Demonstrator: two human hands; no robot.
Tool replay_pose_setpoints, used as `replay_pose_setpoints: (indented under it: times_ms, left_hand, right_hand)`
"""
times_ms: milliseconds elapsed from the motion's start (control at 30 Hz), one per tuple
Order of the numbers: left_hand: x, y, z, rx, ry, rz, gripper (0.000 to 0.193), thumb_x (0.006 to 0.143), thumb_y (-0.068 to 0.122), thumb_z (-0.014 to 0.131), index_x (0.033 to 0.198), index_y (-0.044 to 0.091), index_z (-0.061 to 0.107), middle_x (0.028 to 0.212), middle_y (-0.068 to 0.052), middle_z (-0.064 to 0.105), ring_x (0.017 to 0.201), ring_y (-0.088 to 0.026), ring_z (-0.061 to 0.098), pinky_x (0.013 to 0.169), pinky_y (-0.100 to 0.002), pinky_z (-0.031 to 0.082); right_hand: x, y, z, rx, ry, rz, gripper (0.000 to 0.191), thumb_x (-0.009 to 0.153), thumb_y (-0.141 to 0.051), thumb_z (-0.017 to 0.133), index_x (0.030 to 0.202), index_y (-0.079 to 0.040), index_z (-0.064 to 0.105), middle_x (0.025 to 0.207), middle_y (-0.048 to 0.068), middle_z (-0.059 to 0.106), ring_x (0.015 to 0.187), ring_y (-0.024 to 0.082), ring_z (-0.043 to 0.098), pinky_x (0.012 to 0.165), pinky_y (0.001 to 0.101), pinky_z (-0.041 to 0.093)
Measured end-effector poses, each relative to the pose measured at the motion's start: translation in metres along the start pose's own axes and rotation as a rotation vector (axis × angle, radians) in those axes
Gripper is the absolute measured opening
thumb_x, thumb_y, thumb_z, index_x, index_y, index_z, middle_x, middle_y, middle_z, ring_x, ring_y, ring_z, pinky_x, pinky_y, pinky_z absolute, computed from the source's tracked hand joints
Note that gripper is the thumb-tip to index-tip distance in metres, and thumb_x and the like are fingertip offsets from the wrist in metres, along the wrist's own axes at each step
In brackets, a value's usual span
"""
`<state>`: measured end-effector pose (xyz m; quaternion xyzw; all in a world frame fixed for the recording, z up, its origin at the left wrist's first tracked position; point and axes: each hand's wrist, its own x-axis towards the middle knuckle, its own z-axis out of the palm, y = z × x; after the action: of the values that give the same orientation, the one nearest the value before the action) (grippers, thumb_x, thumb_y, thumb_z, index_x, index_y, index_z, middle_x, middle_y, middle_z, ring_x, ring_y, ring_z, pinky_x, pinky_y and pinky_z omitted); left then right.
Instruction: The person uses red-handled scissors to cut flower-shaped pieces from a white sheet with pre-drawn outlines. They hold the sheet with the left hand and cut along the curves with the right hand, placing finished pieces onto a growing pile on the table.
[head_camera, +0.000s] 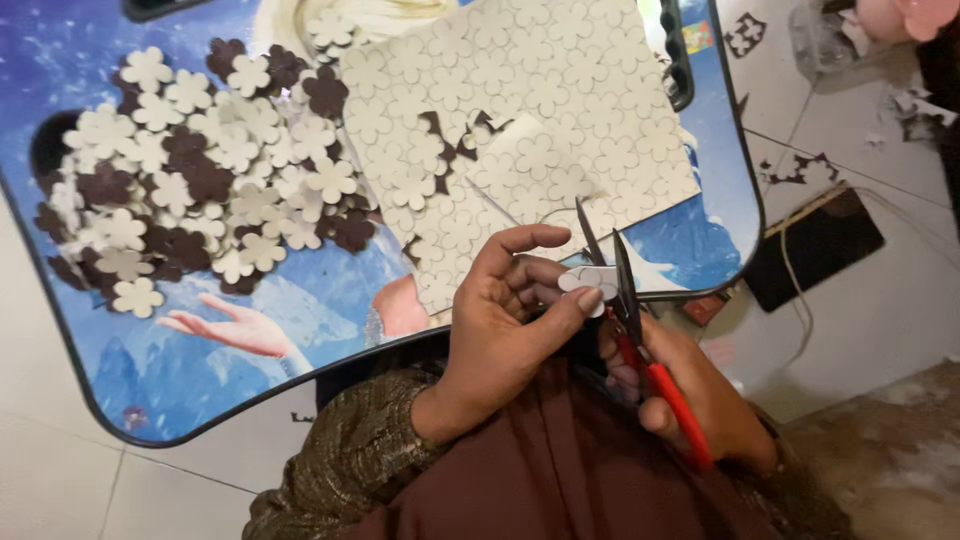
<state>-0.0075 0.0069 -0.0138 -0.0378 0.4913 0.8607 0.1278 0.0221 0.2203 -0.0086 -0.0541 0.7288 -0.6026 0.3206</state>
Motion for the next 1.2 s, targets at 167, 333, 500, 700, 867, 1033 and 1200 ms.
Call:
replay_pose_setpoints:
  times_ms: [167, 333, 500, 700, 867, 1033, 1200]
  left_hand:
    - [0.002, -0.003, 0.001, -0.031, -0.018, -0.016, 0.05, 0.095, -0.002, 0.075, 0.14, 0.0, 0.053, 0.103, -0.006, 0.068, 0.095, -0.009, 0.067, 0.083, -0.02, 0.056]
    - [0.006, -0.004, 0.004, 0.024, -0.013, -0.025, 0.049, 0.094, -0.002, 0.075, 0.138, 0.0, 0.053, 0.102, -0.005, 0.069, 0.093, -0.008, 0.068, 0.082, -0.02, 0.057]
    - [0.007, -0.006, 0.007, 0.053, -0.014, 0.003, 0.047, 0.096, -0.002, 0.075, 0.138, -0.001, 0.054, 0.101, -0.005, 0.069, 0.091, -0.008, 0.068, 0.08, -0.02, 0.057]
    - [0.005, -0.005, 0.01, 0.035, -0.03, 0.009, 0.046, 0.097, -0.002, 0.074, 0.138, -0.002, 0.054, 0.102, -0.007, 0.069, 0.09, -0.008, 0.068, 0.078, -0.02, 0.057]
    - [0.005, -0.001, 0.01, 0.03, -0.026, -0.012, 0.045, 0.095, -0.002, 0.072, 0.136, -0.002, 0.054, 0.101, -0.01, 0.072, 0.086, -0.01, 0.072, 0.074, -0.021, 0.06]
    - [0.003, 0.0, 0.012, 0.053, -0.004, 0.013, 0.043, 0.096, -0.004, 0.073, 0.135, -0.003, 0.056, 0.1, -0.011, 0.072, 0.087, -0.011, 0.072, 0.074, -0.021, 0.06]
    - [0.003, -0.002, 0.012, 0.033, -0.008, -0.001, 0.043, 0.095, -0.003, 0.073, 0.134, -0.003, 0.056, 0.099, -0.012, 0.072, 0.085, -0.01, 0.072, 0.072, -0.02, 0.059]
  right_hand:
    - [-0.004, 0.015, 0.001, 0.115, 0.042, 0.054, 0.109, 0.064, -0.1, 0.053, 0.11, -0.001, 0.055, 0.088, 0.001, 0.05, 0.073, 0.01, 0.048, 0.062, 0.0254, 0.045]
    - [-0.007, 0.023, -0.008, 0.05, 0.033, 0.08, 0.109, 0.062, -0.1, 0.051, 0.108, -0.001, 0.058, 0.085, 0.001, 0.052, 0.069, 0.01, 0.05, 0.06, 0.0256, 0.047]
    - [-0.004, 0.013, -0.013, -0.031, -0.004, 0.065, 0.121, 0.063, -0.102, 0.045, 0.131, -0.002, 0.054, 0.082, 0.002, 0.053, 0.07, 0.011, 0.052, 0.062, 0.0268, 0.046]
    - [-0.004, 0.004, -0.009, -0.029, -0.016, 0.04, 0.121, 0.068, -0.101, 0.042, 0.131, 0.001, 0.054, 0.096, 0.006, 0.055, 0.079, 0.013, 0.051, 0.067, 0.0286, 0.047]
    - [-0.004, 0.008, -0.007, -0.13, 0.018, 0.057, 0.121, 0.067, -0.104, 0.033, 0.129, -0.001, 0.054, 0.095, 0.006, 0.058, 0.079, 0.013, 0.053, 0.065, 0.0277, 0.048]
    - [-0.005, 0.003, -0.006, -0.117, 0.022, 0.03, 0.127, 0.066, -0.104, 0.034, 0.137, 0.0, 0.051, 0.099, 0.005, 0.058, 0.078, 0.013, 0.055, 0.065, 0.0279, 0.048]
    - [-0.004, -0.004, -0.006, -0.073, 0.018, 0.009, 0.124, 0.068, -0.102, 0.04, 0.136, 0.001, 0.051, 0.103, 0.005, 0.056, 0.082, 0.012, 0.054, 0.066, 0.0278, 0.048]
